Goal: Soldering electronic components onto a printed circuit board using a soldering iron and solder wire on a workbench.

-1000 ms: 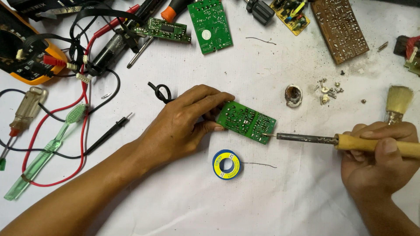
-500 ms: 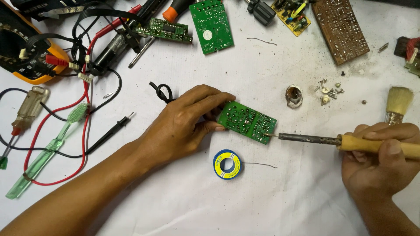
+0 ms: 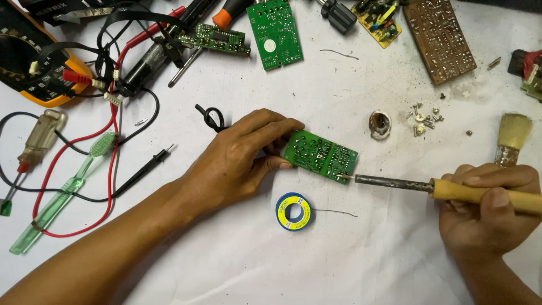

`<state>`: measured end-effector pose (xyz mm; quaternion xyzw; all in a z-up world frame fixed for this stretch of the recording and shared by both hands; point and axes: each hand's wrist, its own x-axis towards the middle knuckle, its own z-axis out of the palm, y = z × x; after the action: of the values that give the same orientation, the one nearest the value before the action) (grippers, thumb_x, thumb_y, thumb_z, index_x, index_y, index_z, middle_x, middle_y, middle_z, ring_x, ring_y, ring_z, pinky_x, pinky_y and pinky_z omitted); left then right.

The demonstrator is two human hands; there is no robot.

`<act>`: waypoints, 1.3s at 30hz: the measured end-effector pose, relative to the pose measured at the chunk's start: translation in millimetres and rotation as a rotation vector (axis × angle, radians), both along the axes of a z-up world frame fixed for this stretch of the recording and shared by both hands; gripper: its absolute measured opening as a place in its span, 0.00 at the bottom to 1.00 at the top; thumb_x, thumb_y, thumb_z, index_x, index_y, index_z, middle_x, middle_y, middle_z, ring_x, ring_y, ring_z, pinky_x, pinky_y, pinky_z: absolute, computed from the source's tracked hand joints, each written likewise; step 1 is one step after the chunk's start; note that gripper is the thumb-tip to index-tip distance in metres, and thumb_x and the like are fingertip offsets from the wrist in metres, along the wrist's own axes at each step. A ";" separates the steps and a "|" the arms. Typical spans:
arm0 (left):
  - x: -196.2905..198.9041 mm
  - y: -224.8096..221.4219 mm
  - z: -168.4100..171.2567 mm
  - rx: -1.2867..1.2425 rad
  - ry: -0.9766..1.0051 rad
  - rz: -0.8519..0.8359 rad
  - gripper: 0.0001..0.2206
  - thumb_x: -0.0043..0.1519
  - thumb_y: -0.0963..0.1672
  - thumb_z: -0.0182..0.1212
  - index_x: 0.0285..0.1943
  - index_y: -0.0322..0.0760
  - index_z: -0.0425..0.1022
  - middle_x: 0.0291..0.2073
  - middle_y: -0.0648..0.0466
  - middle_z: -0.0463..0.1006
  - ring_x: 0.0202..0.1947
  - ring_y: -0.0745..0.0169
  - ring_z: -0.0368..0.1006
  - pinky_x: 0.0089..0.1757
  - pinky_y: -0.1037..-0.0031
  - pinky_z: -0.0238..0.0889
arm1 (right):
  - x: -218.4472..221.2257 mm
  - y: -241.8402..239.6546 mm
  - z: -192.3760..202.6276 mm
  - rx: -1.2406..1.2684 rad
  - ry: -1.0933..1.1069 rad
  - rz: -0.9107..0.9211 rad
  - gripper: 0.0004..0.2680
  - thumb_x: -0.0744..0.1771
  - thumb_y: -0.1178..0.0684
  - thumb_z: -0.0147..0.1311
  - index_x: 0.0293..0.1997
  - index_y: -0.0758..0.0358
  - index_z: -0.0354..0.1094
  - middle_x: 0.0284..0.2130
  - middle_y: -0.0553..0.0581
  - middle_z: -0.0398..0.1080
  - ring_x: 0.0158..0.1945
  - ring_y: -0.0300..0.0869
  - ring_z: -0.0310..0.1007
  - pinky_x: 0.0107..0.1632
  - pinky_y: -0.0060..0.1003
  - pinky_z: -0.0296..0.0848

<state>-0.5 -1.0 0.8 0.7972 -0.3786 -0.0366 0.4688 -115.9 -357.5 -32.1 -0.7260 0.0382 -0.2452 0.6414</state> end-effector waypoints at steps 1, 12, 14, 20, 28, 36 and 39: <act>0.0 0.1 0.1 0.000 0.000 0.001 0.20 0.64 0.39 0.64 0.65 0.32 0.68 0.53 0.46 0.73 0.48 0.51 0.75 0.51 0.66 0.71 | 0.4 0.8 -0.5 0.000 0.000 0.001 0.13 0.70 0.42 0.52 0.39 0.61 0.57 0.22 0.54 0.56 0.21 0.38 0.54 0.30 0.30 0.59; 0.0 0.2 -2.6 -0.003 -0.011 -0.009 0.21 0.63 0.38 0.63 0.66 0.32 0.67 0.54 0.44 0.73 0.51 0.48 0.75 0.53 0.65 0.70 | -1.4 5.9 4.5 0.007 0.032 -0.013 0.14 0.70 0.41 0.52 0.39 0.62 0.56 0.22 0.57 0.55 0.21 0.41 0.55 0.27 0.34 0.58; -0.1 0.1 -2.1 0.002 -0.011 -0.007 0.21 0.63 0.38 0.64 0.66 0.32 0.67 0.54 0.44 0.73 0.52 0.47 0.74 0.53 0.64 0.70 | -2.2 4.7 4.4 0.019 0.039 -0.005 0.13 0.70 0.42 0.52 0.39 0.61 0.56 0.22 0.55 0.55 0.21 0.41 0.54 0.28 0.34 0.58; -0.1 -0.1 -0.8 -0.002 -0.016 -0.005 0.20 0.65 0.40 0.64 0.66 0.31 0.67 0.54 0.44 0.73 0.51 0.48 0.75 0.52 0.65 0.71 | -2.9 4.7 2.6 0.030 0.041 -0.019 0.11 0.70 0.44 0.50 0.38 0.61 0.56 0.22 0.56 0.55 0.21 0.41 0.54 0.28 0.35 0.58; -0.2 0.0 -1.4 -0.006 -0.013 -0.004 0.20 0.65 0.40 0.64 0.66 0.32 0.67 0.54 0.45 0.73 0.51 0.48 0.75 0.53 0.65 0.71 | -2.0 4.6 3.0 -0.045 0.024 -0.024 0.12 0.71 0.44 0.47 0.39 0.62 0.54 0.22 0.56 0.54 0.20 0.41 0.53 0.28 0.34 0.58; 0.0 0.2 -1.3 -0.011 -0.024 -0.006 0.20 0.64 0.39 0.64 0.66 0.31 0.67 0.54 0.44 0.73 0.52 0.48 0.75 0.52 0.65 0.72 | 0.1 4.9 3.1 0.017 0.025 -0.081 0.13 0.71 0.42 0.51 0.38 0.59 0.57 0.30 0.53 0.57 0.24 0.38 0.53 0.27 0.29 0.56; 0.0 0.4 -0.7 -0.004 -0.017 -0.008 0.20 0.64 0.38 0.64 0.66 0.31 0.67 0.54 0.44 0.73 0.52 0.48 0.74 0.52 0.65 0.71 | -0.2 1.3 0.2 0.006 0.014 -0.078 0.09 0.71 0.48 0.46 0.37 0.60 0.57 0.30 0.53 0.55 0.26 0.38 0.54 0.28 0.29 0.57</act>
<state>-0.5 -0.6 0.1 0.7951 -0.3857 -0.0308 0.4671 -116.2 -356.3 -32.0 -0.7237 0.0718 -0.2647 0.6332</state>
